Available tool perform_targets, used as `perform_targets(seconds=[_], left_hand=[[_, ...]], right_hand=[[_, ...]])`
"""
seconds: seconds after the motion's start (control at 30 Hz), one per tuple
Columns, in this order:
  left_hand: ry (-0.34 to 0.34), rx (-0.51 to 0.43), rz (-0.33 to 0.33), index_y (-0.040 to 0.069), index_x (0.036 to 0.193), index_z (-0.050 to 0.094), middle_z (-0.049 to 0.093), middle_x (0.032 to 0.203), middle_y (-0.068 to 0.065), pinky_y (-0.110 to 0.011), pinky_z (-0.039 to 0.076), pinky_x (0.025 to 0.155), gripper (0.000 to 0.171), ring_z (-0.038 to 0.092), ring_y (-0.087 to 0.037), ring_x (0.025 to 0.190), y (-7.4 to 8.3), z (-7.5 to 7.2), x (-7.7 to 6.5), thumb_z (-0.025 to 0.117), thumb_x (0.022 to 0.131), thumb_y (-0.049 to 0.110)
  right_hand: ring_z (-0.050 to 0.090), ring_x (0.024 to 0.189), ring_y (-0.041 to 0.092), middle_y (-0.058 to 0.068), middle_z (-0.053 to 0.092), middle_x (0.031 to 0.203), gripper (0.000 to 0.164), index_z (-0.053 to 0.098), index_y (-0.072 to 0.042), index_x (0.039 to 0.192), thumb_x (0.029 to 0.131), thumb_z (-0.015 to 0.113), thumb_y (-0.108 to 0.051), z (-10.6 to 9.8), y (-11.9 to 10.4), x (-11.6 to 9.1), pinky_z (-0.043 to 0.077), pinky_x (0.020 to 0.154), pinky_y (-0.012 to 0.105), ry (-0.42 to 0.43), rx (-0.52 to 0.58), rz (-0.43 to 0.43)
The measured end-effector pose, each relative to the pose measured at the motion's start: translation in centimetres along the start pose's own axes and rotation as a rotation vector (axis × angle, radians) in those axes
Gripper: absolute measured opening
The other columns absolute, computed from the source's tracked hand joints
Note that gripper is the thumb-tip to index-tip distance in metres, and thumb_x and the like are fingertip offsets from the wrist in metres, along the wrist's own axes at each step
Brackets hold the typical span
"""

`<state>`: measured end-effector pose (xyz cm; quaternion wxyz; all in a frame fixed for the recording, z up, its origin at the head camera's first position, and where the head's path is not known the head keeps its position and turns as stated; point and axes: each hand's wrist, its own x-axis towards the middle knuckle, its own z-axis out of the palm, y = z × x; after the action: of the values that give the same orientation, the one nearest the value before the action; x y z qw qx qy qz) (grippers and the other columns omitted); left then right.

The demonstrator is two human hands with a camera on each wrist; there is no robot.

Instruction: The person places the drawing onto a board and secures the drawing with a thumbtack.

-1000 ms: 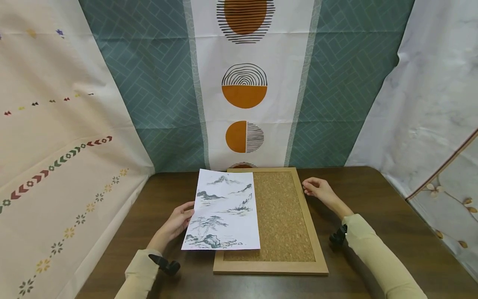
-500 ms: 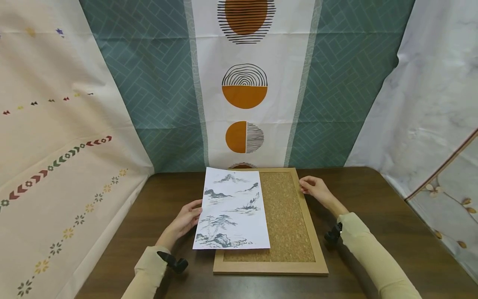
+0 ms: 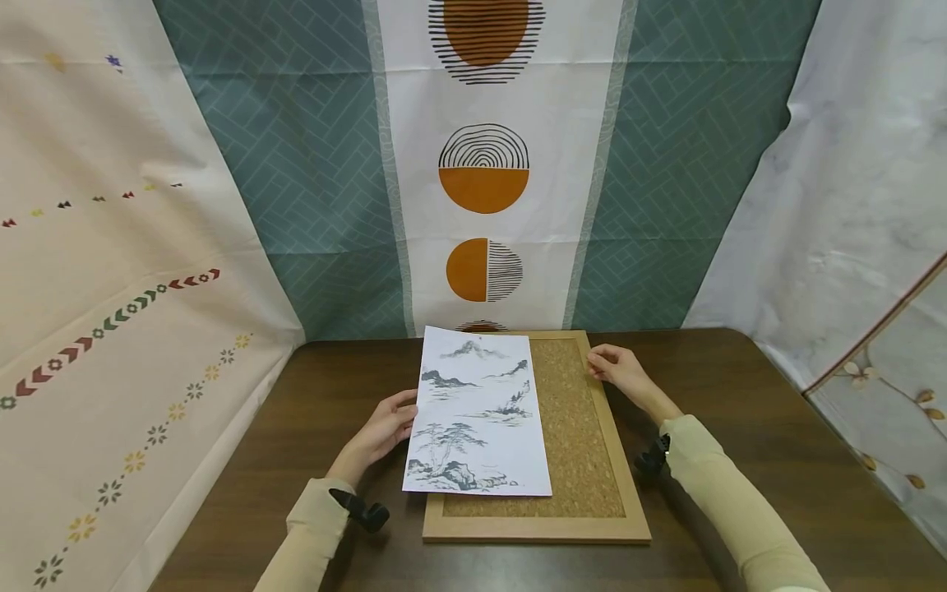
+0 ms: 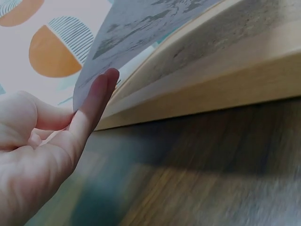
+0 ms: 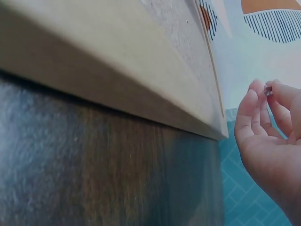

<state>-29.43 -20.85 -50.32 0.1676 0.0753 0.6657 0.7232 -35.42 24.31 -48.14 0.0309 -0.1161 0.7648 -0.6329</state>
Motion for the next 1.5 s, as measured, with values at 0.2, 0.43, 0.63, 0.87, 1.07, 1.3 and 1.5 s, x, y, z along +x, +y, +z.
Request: perform_targets(seconds=[0.2,0.43,0.63,0.87,1.07,1.3,1.5], left_hand=[[-0.035,-0.001,0.007,-0.009,0.148,0.020,0.064,0.110,-0.007,-0.025,0.055,0.080,0.051,0.066,-0.010,0.092,0.1,0.8,0.4,0.039,0.102,0.002],[-0.085,-0.009,0.010,-0.010,0.147,0.020,0.065,0.106,-0.004,-0.025,0.055,0.080,0.050,0.066,-0.009,0.092,0.0,1.8,0.8,0.038,0.102,0.000],[-0.063,-0.016,-0.015,-0.011,0.147,0.021,0.065,0.103,-0.004,-0.025,0.055,0.079,0.050,0.066,-0.009,0.089,-0.1,2.9,1.4,0.038,0.101,-0.002],[-0.031,-0.033,-0.028,-0.012,0.146,0.022,0.065,0.098,-0.002,-0.024,0.055,0.075,0.050,0.065,-0.008,0.084,-0.3,4.0,1.9,0.039,0.099,-0.003],[-0.019,-0.047,-0.036,-0.013,0.144,0.025,0.066,0.097,-0.003,-0.024,0.055,0.075,0.048,0.066,-0.009,0.084,-0.6,4.9,2.2,0.039,0.098,-0.005],[-0.015,-0.043,-0.026,-0.012,0.144,0.026,0.063,0.093,-0.002,-0.023,0.054,0.074,0.048,0.064,-0.008,0.081,-0.6,5.6,2.5,0.039,0.098,-0.006],[0.003,-0.002,-0.045,-0.012,0.144,0.028,0.060,0.088,0.000,-0.022,0.053,0.070,0.048,0.061,-0.007,0.074,-0.2,6.2,2.6,0.041,0.099,-0.003]], right_hand=[[0.058,0.073,0.007,0.003,0.059,0.083,0.041,0.046,0.020,0.116,0.100,0.053,-0.017,0.4,0.0,0.6,0.052,0.069,0.022,-0.004,0.031,-0.017],[0.059,0.072,0.005,0.000,0.060,0.080,0.042,0.046,0.021,0.117,0.099,0.055,-0.016,0.8,0.1,1.1,0.052,0.067,0.020,0.013,0.046,0.003],[0.059,0.073,0.007,0.003,0.062,0.080,0.043,0.048,0.020,0.115,0.098,0.056,-0.019,1.1,0.2,1.3,0.052,0.067,0.021,0.016,0.017,0.008],[0.059,0.072,0.007,0.005,0.061,0.081,0.042,0.048,0.020,0.115,0.098,0.056,-0.017,1.5,0.1,1.3,0.052,0.068,0.021,0.024,0.009,0.007],[0.061,0.073,0.006,0.006,0.062,0.082,0.042,0.048,0.021,0.117,0.098,0.055,-0.016,2.0,0.0,1.1,0.053,0.069,0.020,0.018,0.019,0.009],[0.063,0.075,0.008,0.013,0.062,0.087,0.042,0.048,0.021,0.117,0.099,0.055,-0.016,2.2,-0.2,1.1,0.053,0.069,0.020,0.013,0.004,0.000],[0.062,0.074,0.007,0.007,0.062,0.083,0.041,0.049,0.022,0.116,0.099,0.055,-0.015,2.3,-0.3,1.4,0.053,0.070,0.021,0.017,0.002,-0.016]])
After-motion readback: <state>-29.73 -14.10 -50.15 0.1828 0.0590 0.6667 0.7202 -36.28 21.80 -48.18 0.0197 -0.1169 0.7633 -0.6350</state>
